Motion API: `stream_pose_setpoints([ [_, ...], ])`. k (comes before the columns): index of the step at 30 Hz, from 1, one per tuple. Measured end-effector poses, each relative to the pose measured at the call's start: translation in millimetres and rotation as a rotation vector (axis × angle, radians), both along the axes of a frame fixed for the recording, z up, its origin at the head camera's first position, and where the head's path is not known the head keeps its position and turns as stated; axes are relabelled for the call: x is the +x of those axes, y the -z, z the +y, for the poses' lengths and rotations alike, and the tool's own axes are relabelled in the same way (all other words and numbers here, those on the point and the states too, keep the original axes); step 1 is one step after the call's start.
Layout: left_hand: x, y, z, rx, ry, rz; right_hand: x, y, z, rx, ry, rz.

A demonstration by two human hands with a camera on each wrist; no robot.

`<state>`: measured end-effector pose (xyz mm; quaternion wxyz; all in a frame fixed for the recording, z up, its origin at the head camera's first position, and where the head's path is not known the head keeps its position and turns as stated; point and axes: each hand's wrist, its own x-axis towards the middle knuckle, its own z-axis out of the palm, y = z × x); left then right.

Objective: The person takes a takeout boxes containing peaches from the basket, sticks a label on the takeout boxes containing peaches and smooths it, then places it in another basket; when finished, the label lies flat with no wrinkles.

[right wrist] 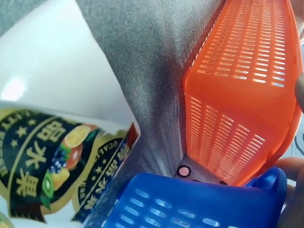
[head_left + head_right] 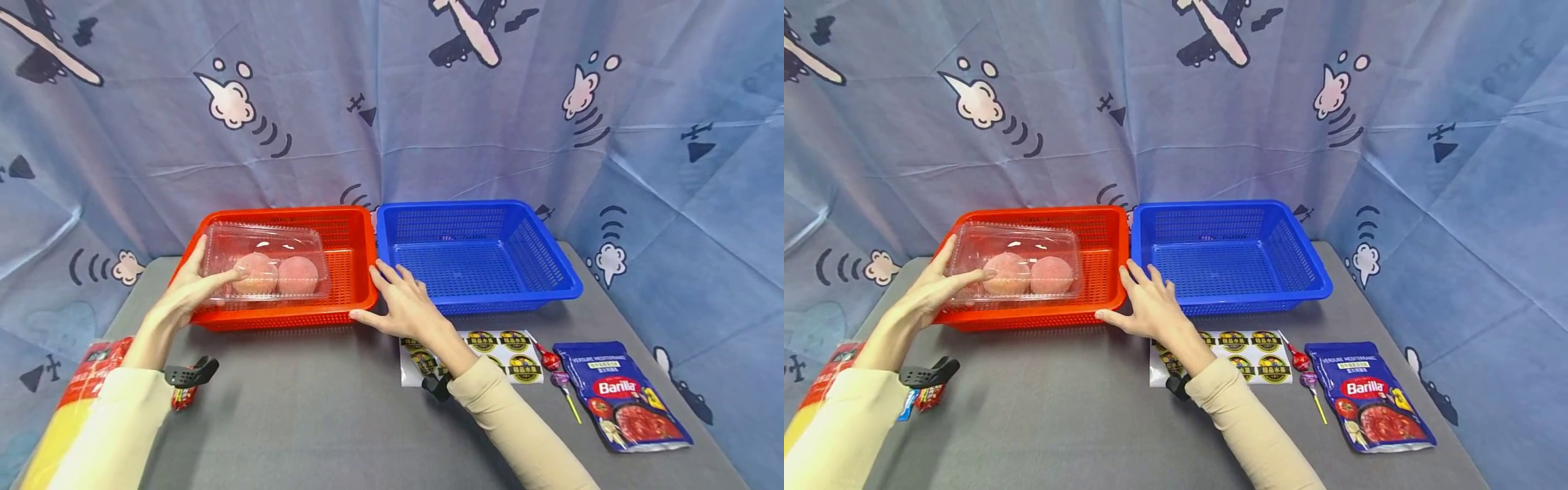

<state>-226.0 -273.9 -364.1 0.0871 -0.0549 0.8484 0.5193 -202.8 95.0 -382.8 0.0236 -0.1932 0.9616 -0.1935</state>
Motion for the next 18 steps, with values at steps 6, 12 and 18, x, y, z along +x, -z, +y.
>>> stream_pose_setpoints([
  [6, 2.3, 1.2, -5, 0.182, 0.099, -0.050, -0.1, 0.1, 0, 0.007, -0.004, 0.013],
  [12, 3.2, 1.0, -9, 0.375, 0.174, -0.088, -0.6, -1.0, 0, 0.007, -0.008, 0.018],
  [18, 3.1, 0.8, -12, 0.433, 0.165, -0.144, -0.5, -2.0, 0, 0.004, -0.001, 0.026],
])
